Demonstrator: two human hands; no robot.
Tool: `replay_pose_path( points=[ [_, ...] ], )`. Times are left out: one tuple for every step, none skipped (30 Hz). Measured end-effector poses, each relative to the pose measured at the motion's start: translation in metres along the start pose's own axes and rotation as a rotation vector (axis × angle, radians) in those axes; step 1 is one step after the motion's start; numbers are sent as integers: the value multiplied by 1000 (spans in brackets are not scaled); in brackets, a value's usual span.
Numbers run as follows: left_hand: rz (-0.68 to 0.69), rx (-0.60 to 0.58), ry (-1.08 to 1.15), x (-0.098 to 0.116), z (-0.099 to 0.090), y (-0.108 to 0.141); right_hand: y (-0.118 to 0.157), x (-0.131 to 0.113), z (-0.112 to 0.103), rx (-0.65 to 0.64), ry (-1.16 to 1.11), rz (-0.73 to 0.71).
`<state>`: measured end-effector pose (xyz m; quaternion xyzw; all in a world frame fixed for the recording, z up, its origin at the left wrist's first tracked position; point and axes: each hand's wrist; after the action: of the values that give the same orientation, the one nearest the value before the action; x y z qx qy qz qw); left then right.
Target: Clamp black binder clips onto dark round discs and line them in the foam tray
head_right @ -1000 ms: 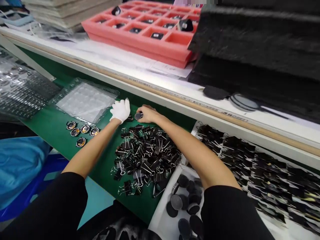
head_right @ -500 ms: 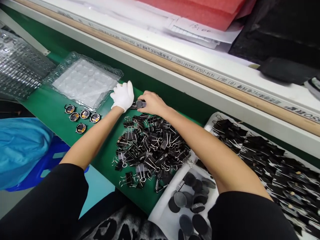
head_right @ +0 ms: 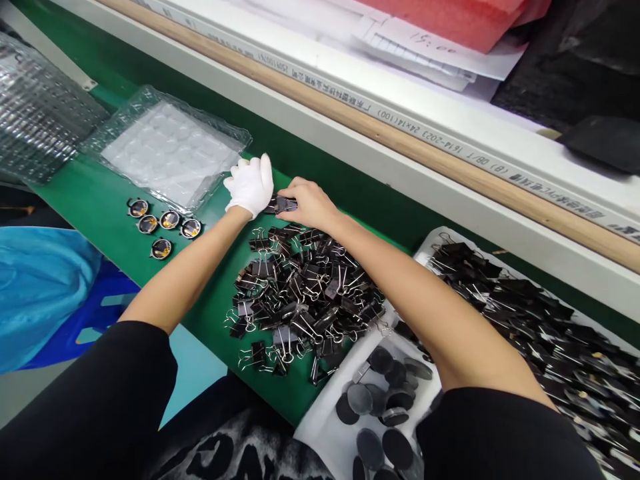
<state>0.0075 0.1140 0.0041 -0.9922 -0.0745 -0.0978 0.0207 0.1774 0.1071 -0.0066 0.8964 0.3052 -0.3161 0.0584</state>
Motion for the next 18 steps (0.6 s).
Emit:
replay_pose_path(
  points=[
    [-6,8,6,0,0,0,0,0,1,3,0,3],
    [-12,14,11,1,0,0,0,0,1,5,-1,6],
    [-17,20,15,1,1,-1,0,0,2,7,-2,9],
    [-24,26,20,1,2,-1,-1,0,2,7,-2,13],
    [-31,33,28,1,3,-2,-1,0,3,6,-2,18],
    [-36,41,37,1,4,-2,-2,0,3,-1,-4,24],
    [-36,50,47,0,5,-3,-2,0,3,-9,-9,31],
    [-32,55,57,-1,6,-3,-3,0,3,-19,-14,39],
    [-27,59,68,-1,7,-4,-3,0,3,-29,-19,46],
    [-20,59,79,-2,8,-4,-3,-1,3,-38,-22,52],
    [-11,57,93,-3,8,-4,-3,-2,2,-44,-22,58],
    [-2,53,113,-3,8,-3,-3,-3,2,-50,-19,62],
    [0,46,144,-3,8,-2,-3,-4,2,-56,-13,65],
    [-6,39,185,-3,7,-1,-4,-7,1,-64,-8,69],
    [-15,33,229,-3,4,0,-5,-9,-1,-75,-5,73],
    [-24,29,273,-2,1,2,-7,-13,-3,-88,-4,74],
    [-31,29,315,-2,-4,3,-9,-16,-7,-102,-6,75],
    [-28,30,351,-2,-10,4,-11,-20,-11,-115,-12,76]
  ],
)
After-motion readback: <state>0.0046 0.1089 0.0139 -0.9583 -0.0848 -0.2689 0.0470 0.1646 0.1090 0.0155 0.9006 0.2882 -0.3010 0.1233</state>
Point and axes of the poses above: each hand's wrist, its own y-axis away from the middle knuckle, its own z-axis out of the palm, x = y × z, and after that the axes turned 3 degrees about z, right-handed
